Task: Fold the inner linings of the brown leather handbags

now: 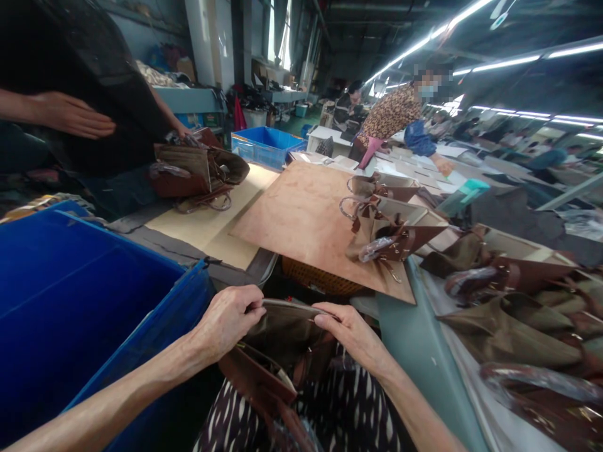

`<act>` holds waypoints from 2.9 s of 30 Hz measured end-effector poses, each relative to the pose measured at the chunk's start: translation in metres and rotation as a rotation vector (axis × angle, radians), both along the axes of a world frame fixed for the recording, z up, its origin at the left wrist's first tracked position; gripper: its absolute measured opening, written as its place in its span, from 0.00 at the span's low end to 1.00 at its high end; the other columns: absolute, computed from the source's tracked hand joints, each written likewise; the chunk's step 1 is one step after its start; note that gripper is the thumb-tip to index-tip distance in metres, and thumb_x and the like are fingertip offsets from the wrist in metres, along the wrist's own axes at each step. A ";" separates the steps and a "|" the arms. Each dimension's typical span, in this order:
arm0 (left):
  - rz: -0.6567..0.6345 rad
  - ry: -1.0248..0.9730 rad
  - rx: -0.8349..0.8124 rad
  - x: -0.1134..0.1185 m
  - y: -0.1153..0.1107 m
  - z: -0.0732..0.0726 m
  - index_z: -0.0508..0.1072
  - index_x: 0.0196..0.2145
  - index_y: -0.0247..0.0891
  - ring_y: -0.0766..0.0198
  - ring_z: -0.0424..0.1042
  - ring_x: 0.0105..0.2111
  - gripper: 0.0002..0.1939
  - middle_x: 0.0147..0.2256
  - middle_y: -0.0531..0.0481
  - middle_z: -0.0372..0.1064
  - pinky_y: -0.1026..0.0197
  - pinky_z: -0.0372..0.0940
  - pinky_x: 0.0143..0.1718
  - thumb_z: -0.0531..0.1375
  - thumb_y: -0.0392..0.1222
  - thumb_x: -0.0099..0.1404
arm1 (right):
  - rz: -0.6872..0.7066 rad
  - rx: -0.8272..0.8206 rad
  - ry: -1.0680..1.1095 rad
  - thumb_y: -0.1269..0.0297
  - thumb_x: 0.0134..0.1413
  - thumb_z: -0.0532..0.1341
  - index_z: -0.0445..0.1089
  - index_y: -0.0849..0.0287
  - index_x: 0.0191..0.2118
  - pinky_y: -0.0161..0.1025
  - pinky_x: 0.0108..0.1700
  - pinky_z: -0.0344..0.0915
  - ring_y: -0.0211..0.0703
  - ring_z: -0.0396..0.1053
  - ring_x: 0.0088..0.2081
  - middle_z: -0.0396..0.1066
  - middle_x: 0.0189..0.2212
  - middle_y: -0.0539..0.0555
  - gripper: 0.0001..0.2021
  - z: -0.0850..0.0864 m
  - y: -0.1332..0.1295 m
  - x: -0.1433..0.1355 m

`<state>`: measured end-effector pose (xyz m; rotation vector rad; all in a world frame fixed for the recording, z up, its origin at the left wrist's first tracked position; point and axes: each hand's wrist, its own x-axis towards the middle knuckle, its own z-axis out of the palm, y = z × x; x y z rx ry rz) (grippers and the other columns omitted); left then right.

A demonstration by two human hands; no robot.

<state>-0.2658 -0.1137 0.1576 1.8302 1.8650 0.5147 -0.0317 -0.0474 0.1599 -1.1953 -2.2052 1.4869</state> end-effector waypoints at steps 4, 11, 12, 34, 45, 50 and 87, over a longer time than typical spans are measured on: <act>0.023 -0.009 0.017 -0.001 0.000 -0.004 0.61 0.19 0.37 0.67 0.60 0.25 0.09 0.22 0.54 0.62 0.67 0.52 0.28 0.54 0.38 0.55 | 0.006 0.010 0.009 0.55 0.56 0.52 0.72 0.59 0.37 0.35 0.35 0.60 0.44 0.67 0.34 0.72 0.31 0.50 0.16 -0.002 0.000 -0.002; 0.088 0.016 0.006 0.000 0.002 -0.003 0.61 0.18 0.37 0.69 0.56 0.21 0.10 0.18 0.57 0.57 0.67 0.48 0.24 0.55 0.39 0.54 | 0.011 0.020 0.027 0.54 0.57 0.51 0.71 0.61 0.32 0.36 0.36 0.60 0.45 0.67 0.35 0.71 0.31 0.51 0.17 -0.004 0.002 -0.004; 0.091 0.019 0.010 0.000 0.002 -0.003 0.61 0.18 0.37 0.69 0.56 0.21 0.10 0.17 0.57 0.56 0.67 0.47 0.24 0.55 0.39 0.54 | 0.011 0.014 0.029 0.54 0.57 0.51 0.71 0.61 0.33 0.36 0.35 0.60 0.44 0.67 0.35 0.71 0.31 0.51 0.17 -0.004 0.002 -0.004; 0.120 0.018 0.029 0.012 -0.001 -0.001 0.65 0.17 0.36 0.71 0.56 0.20 0.09 0.17 0.57 0.58 0.66 0.46 0.25 0.54 0.38 0.53 | 0.154 0.704 -0.307 0.67 0.57 0.55 0.72 0.53 0.40 0.37 0.41 0.62 0.43 0.70 0.38 0.75 0.37 0.51 0.09 -0.008 -0.003 -0.036; 0.080 0.022 -0.010 0.009 -0.002 -0.003 0.64 0.18 0.37 0.69 0.57 0.21 0.08 0.18 0.57 0.58 0.66 0.48 0.24 0.53 0.37 0.53 | 0.264 0.727 -0.345 0.69 0.57 0.53 0.69 0.56 0.32 0.33 0.31 0.56 0.40 0.71 0.31 0.74 0.27 0.50 0.08 -0.003 -0.010 -0.072; 0.042 -0.090 -0.055 -0.008 -0.016 0.007 0.62 0.41 0.39 0.63 0.65 0.30 0.22 0.33 0.53 0.67 0.66 0.55 0.28 0.59 0.38 0.46 | 0.218 0.734 -0.359 0.69 0.58 0.53 0.67 0.58 0.29 0.33 0.29 0.54 0.40 0.70 0.29 0.73 0.25 0.49 0.09 -0.006 -0.009 -0.075; -0.029 -0.444 -0.196 -0.043 -0.022 -0.011 0.73 0.26 0.34 0.71 0.53 0.21 0.12 0.19 0.57 0.51 0.69 0.47 0.22 0.52 0.41 0.56 | 0.432 1.070 -0.507 0.66 0.56 0.57 0.67 0.57 0.41 0.37 0.31 0.53 0.41 0.67 0.29 0.70 0.29 0.51 0.07 0.002 -0.016 -0.087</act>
